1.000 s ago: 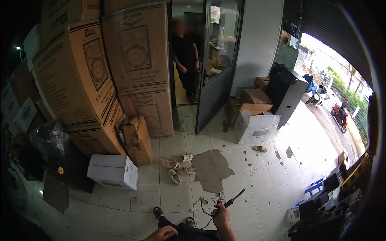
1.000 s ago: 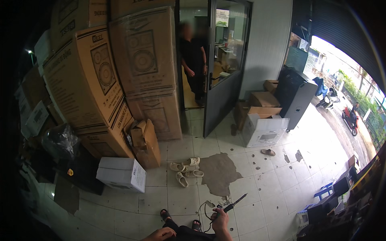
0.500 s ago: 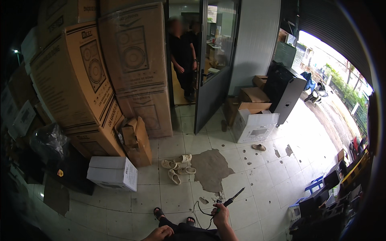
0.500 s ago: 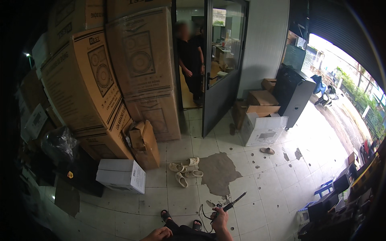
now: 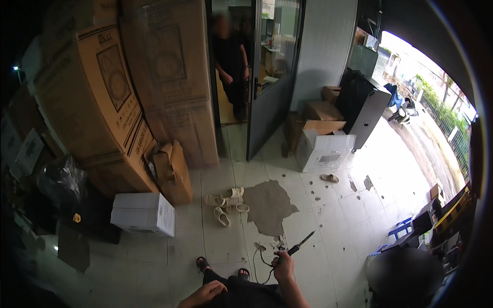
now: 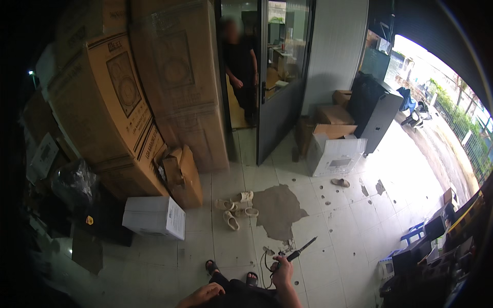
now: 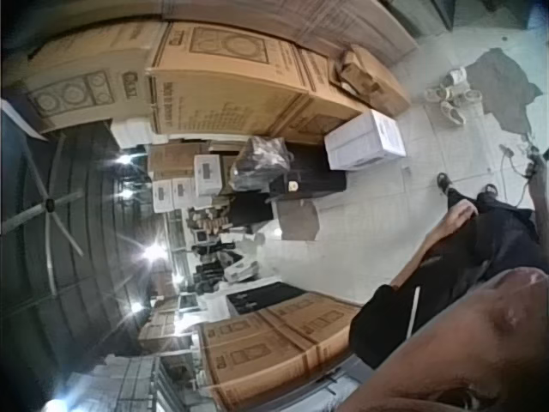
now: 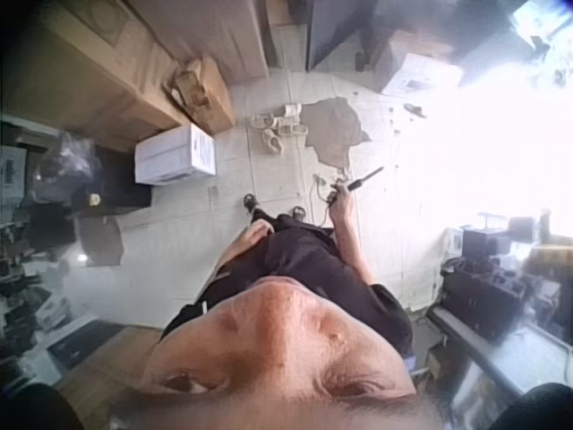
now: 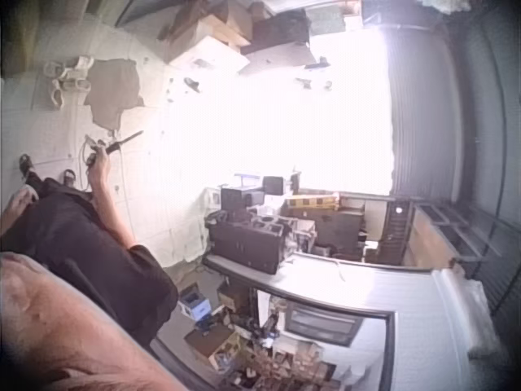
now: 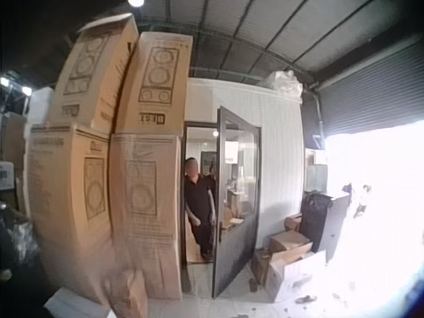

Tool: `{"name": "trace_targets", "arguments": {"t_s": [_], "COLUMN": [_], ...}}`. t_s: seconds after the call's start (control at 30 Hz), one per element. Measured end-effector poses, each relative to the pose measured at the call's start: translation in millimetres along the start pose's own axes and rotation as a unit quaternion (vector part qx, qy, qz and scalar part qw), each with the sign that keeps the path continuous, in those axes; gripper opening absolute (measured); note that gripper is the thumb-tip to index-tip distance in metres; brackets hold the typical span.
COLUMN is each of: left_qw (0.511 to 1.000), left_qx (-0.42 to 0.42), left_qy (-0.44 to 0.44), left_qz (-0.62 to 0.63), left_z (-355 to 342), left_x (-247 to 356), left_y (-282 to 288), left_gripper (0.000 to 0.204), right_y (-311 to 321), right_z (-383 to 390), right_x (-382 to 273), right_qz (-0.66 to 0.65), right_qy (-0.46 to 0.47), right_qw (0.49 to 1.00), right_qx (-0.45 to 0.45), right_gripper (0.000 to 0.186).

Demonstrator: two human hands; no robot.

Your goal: The person walks through a cluttered workshop and sits on the floor to repair a large speaker. They use a soldering iron to connect wires, a power drill to secure screws, and pliers to adjust components inside the speaker.

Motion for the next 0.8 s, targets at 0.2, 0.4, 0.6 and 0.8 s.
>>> {"name": "trace_targets", "arguments": {"t_s": [0.2,0.4,0.6,0.8], "left_qw": [0.998,0.997,0.997,0.998], "left_qx": [-0.021,-0.046,-0.049,-0.021], "left_qy": [0.04,0.063,0.044,0.057], "left_qz": [0.043,0.006,0.036,0.037], "left_z": [4.4,10.1,4.4,9.0], "left_x": [-44.2,-46.5,-49.0,-6.7], "left_y": [-3.3,-14.9,-15.2,-5.3], "left_gripper": [0.032,0.033,0.033,0.033], "right_y": [-7.1,5.0,-8.2,-19.4], "right_z": [-3.8,-3.9,7.6,17.4], "right_x": [-1.0,0.3,-10.6,-15.3], "right_qz": [0.023,-0.002,0.002,0.012], "right_qy": [0.009,0.001,0.036,0.068], "right_qw": [1.0,1.0,0.999,0.997], "right_qx": [0.018,0.002,-0.013,-0.044], "right_gripper": [0.011,0.012,0.016,0.019]}}
Point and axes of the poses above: each hand's wrist, its own z-axis away from the middle knuckle, its own y-axis out of the back of the hand, x = y × z, the point moved 8 cm from there along -z, towards the middle knuckle, and after that the axes turned 8 degrees about -z, right-handed, at the moved point
